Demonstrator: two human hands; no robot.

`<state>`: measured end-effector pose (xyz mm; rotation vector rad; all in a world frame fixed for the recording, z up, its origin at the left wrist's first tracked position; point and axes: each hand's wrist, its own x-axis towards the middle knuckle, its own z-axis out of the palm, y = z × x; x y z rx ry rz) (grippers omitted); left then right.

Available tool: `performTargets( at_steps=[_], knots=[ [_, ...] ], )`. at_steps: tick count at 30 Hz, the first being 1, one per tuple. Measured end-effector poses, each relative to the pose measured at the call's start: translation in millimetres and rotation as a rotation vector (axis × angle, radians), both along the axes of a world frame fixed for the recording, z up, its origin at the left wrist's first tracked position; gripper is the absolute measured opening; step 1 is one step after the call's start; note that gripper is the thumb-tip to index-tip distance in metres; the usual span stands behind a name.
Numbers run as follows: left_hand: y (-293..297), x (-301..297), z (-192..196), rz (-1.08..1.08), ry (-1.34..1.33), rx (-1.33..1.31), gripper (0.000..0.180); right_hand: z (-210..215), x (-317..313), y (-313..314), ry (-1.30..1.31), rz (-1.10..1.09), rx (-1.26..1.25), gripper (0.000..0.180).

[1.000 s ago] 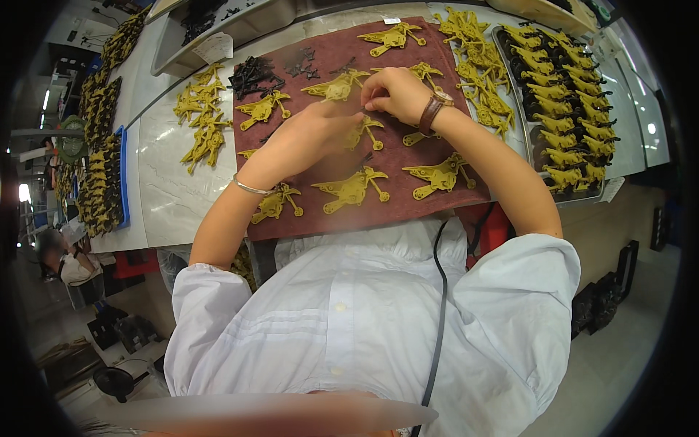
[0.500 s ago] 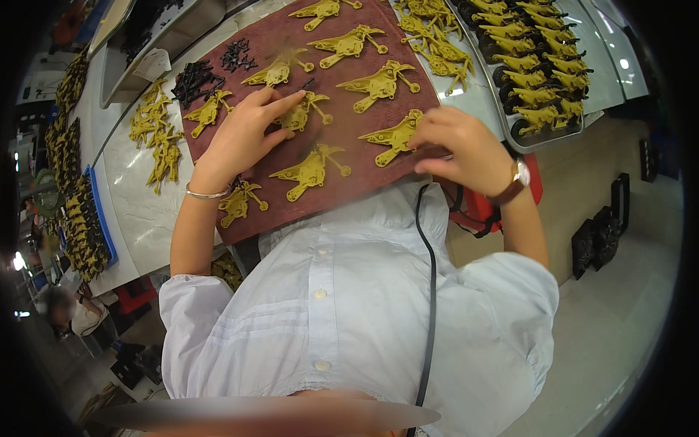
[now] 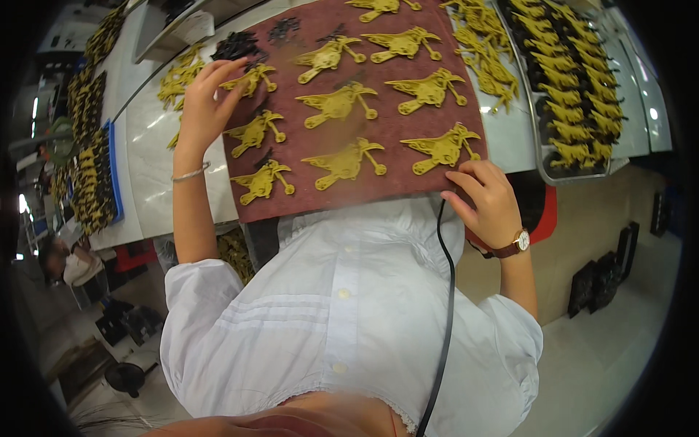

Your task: The person assembles toy motorcycle components by hand, taking toy motorcycle frames and toy wheels from parts bins and joining them together at a workstation.

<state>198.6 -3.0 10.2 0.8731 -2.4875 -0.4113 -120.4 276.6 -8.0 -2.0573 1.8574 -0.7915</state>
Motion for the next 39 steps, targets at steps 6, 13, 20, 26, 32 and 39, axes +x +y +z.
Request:
performTargets(
  at_steps=[6,13,20,26,32,39],
  knots=[
    [-23.9,21.6,-18.9,0.099,0.014,0.081,0.024,5.0,2.2,-15.5,0.041,-0.016,-0.015,0.015],
    [-67.0,26.0,-38.7,0.197,-0.074,-0.255,0.025,7.4,17.6,-31.9,0.037,0.048,-0.079,0.013],
    [-73.6,28.5,-42.3,0.188,-0.206,-0.138,0.026,1.8,19.9,-33.4,0.012,0.031,-0.094,0.013],
    [-75.8,19.3,-44.4,0.226,-0.28,-0.298,0.019,2.1,21.7,-36.7,-0.003,0.032,-0.102,0.013],
    [-77.0,23.0,-38.7,0.255,-0.269,-0.325,0.018,4.1,23.3,-37.6,-0.017,0.024,-0.14,0.013],
    [-81.4,28.7,-32.7,0.354,0.059,-0.114,0.022,0.9,21.2,-42.7,-0.107,-0.002,-0.142,0.011]
  ],
)
